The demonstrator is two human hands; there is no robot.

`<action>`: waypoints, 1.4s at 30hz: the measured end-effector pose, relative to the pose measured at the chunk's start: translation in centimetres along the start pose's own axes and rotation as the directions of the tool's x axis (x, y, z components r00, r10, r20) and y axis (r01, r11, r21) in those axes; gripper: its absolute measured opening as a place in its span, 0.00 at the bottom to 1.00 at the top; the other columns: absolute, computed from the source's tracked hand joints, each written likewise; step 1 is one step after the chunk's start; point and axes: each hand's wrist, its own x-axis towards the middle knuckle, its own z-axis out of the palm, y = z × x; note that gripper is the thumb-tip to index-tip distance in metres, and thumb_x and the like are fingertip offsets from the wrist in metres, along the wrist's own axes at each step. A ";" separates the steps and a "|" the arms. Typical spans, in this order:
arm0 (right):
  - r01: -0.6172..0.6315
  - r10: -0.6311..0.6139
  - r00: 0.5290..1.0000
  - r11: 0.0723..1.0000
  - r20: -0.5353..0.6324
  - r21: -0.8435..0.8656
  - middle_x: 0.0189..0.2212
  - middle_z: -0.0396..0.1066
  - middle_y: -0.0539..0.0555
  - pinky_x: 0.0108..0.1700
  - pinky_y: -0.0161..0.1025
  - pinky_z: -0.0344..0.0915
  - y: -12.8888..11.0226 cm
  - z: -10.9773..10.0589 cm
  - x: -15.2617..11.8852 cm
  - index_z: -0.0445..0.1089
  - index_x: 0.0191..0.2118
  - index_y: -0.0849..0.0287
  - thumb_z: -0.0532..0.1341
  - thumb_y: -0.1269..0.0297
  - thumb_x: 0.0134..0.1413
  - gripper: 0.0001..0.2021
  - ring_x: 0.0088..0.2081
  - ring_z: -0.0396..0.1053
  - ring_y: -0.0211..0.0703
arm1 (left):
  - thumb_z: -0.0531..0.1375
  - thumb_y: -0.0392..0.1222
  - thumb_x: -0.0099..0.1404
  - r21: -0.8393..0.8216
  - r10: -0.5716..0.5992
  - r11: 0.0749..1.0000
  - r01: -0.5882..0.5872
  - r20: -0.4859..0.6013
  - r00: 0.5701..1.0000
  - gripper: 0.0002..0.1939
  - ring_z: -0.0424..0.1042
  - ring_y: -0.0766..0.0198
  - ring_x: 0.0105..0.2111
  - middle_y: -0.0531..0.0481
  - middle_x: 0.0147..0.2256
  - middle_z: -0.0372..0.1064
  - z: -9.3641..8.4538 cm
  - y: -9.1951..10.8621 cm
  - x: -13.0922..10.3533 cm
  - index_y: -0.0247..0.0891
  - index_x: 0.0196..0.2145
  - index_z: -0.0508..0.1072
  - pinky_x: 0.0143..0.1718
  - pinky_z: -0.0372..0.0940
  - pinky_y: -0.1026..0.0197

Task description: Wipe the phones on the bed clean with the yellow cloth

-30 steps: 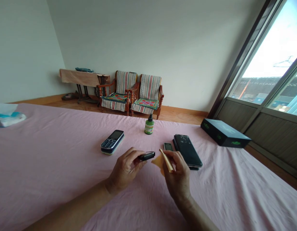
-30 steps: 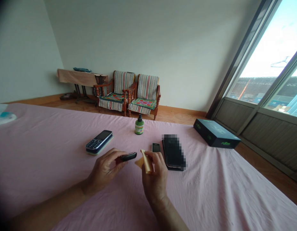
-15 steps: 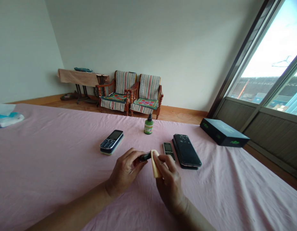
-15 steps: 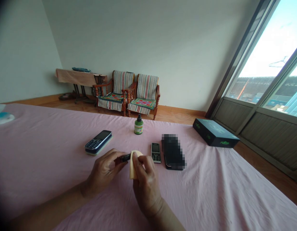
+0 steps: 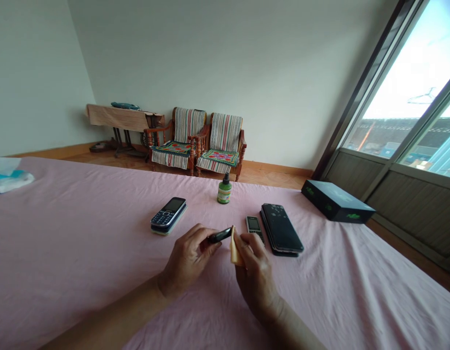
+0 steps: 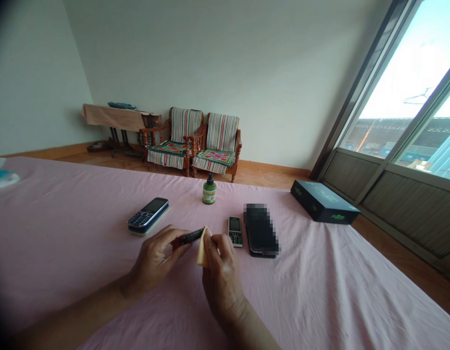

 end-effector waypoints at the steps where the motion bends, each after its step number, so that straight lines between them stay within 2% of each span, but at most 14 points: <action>1: 0.010 -0.010 1.000 1.000 -0.002 0.005 0.37 0.65 0.57 0.37 0.38 0.69 -0.2 0.1 -0.1 0.61 0.60 0.53 0.50 0.79 0.58 0.26 0.37 0.67 0.43 | 0.58 0.36 0.67 -0.011 0.001 1.000 -0.001 -0.001 1.000 0.05 0.69 0.63 0.33 0.50 0.33 0.69 0.0 0.0 -0.1 0.38 0.41 0.71 0.35 0.64 0.64; 4: 0.071 -0.071 0.997 0.997 0.013 0.026 0.39 0.66 0.57 0.40 0.40 0.69 -1.2 0.4 -0.1 0.57 0.63 0.52 0.49 0.79 0.60 0.27 0.40 0.67 0.44 | 0.57 0.37 0.67 -0.055 0.001 0.998 0.001 0.037 0.999 0.05 0.69 0.64 0.32 0.51 0.33 0.68 -0.2 0.2 -0.2 0.38 0.41 0.71 0.33 0.63 0.65; 8: 0.130 -0.133 0.990 0.990 0.054 0.062 0.40 0.67 0.57 0.41 0.42 0.70 -1.6 0.3 0.2 0.59 0.62 0.53 0.50 0.80 0.59 0.27 0.41 0.67 0.45 | 0.56 0.38 0.68 -0.061 -0.036 0.997 0.039 0.054 0.998 0.05 0.68 0.64 0.31 0.51 0.32 0.68 -0.3 0.1 0.0 0.38 0.39 0.72 0.32 0.62 0.65; 11: 0.066 -0.066 0.998 0.997 0.004 0.035 0.38 0.66 0.57 0.39 0.40 0.70 -0.9 -0.2 0.6 0.63 0.59 0.55 0.50 0.80 0.58 0.26 0.39 0.67 0.44 | 0.57 0.40 0.67 -0.057 -0.118 0.991 0.117 -0.017 0.993 0.05 0.67 0.64 0.29 0.51 0.30 0.68 -0.2 -0.1 0.2 0.37 0.36 0.71 0.31 0.62 0.65; 14: -0.044 0.043 0.997 0.999 -0.066 -0.012 0.37 0.66 0.57 0.38 0.39 0.70 -0.2 -0.7 0.9 0.67 0.56 0.56 0.52 0.79 0.57 0.23 0.38 0.68 0.44 | 0.58 0.42 0.66 -0.065 -0.182 0.982 0.180 -0.033 0.983 0.07 0.66 0.65 0.27 0.52 0.27 0.66 -0.1 -0.1 0.2 0.36 0.32 0.70 0.28 0.61 0.66; 17: -0.077 0.075 0.994 0.997 -0.073 -0.017 0.37 0.66 0.57 0.38 0.38 0.69 -0.2 -0.9 1.0 0.69 0.54 0.58 0.53 0.79 0.56 0.22 0.38 0.68 0.43 | 0.58 0.41 0.66 -0.071 -0.165 0.984 0.163 -0.032 0.986 0.07 0.66 0.66 0.26 0.53 0.27 0.67 -0.1 0.1 0.1 0.36 0.33 0.71 0.28 0.61 0.66; 22: 0.014 -0.014 0.999 1.000 -0.041 0.010 0.37 0.66 0.58 0.40 0.39 0.69 -0.8 -0.6 1.1 0.69 0.53 0.62 0.51 0.82 0.53 0.23 0.39 0.67 0.44 | 0.58 0.40 0.66 -0.075 -0.151 0.986 0.148 -0.028 0.988 0.05 0.67 0.65 0.28 0.52 0.29 0.68 -0.1 0.1 0.0 0.36 0.34 0.71 0.29 0.62 0.66; 27: 0.067 -0.067 0.997 0.998 -0.043 0.008 0.38 0.65 0.58 0.39 0.40 0.70 -0.7 -0.8 1.1 0.68 0.54 0.61 0.50 0.85 0.49 0.27 0.39 0.67 0.44 | 0.58 0.40 0.66 -0.072 -0.147 0.987 0.145 -0.024 0.989 0.05 0.67 0.66 0.27 0.52 0.29 0.68 -0.1 0.1 0.0 0.36 0.34 0.71 0.29 0.61 0.66; 35: 0.161 -0.161 0.987 0.986 -0.017 0.045 0.40 0.65 0.59 0.41 0.44 0.70 -1.2 -0.4 0.8 0.62 0.58 0.58 0.48 0.86 0.50 0.30 0.41 0.66 0.46 | 0.58 0.41 0.66 -0.076 -0.150 0.986 0.149 -0.010 0.989 0.06 0.66 0.65 0.27 0.52 0.28 0.66 -0.2 0.3 0.2 0.36 0.34 0.71 0.28 0.60 0.65; 38: 0.155 -0.156 0.988 0.985 0.008 0.074 0.42 0.65 0.59 0.43 0.45 0.70 -1.3 -0.3 0.9 0.61 0.59 0.57 0.48 0.86 0.50 0.31 0.43 0.65 0.47 | 0.58 0.41 0.66 -0.071 -0.136 0.988 0.135 -0.007 0.991 0.06 0.66 0.65 0.27 0.52 0.28 0.66 -0.2 0.4 0.2 0.36 0.33 0.71 0.28 0.60 0.65; 42: 0.111 -0.109 0.993 0.993 -0.032 0.046 0.42 0.65 0.59 0.43 0.46 0.69 -1.1 -0.5 1.0 0.62 0.58 0.56 0.50 0.84 0.53 0.28 0.43 0.66 0.47 | 0.58 0.41 0.66 -0.076 -0.123 0.989 0.123 0.002 0.992 0.06 0.67 0.65 0.28 0.52 0.28 0.67 -0.2 0.6 0.2 0.37 0.34 0.71 0.29 0.60 0.65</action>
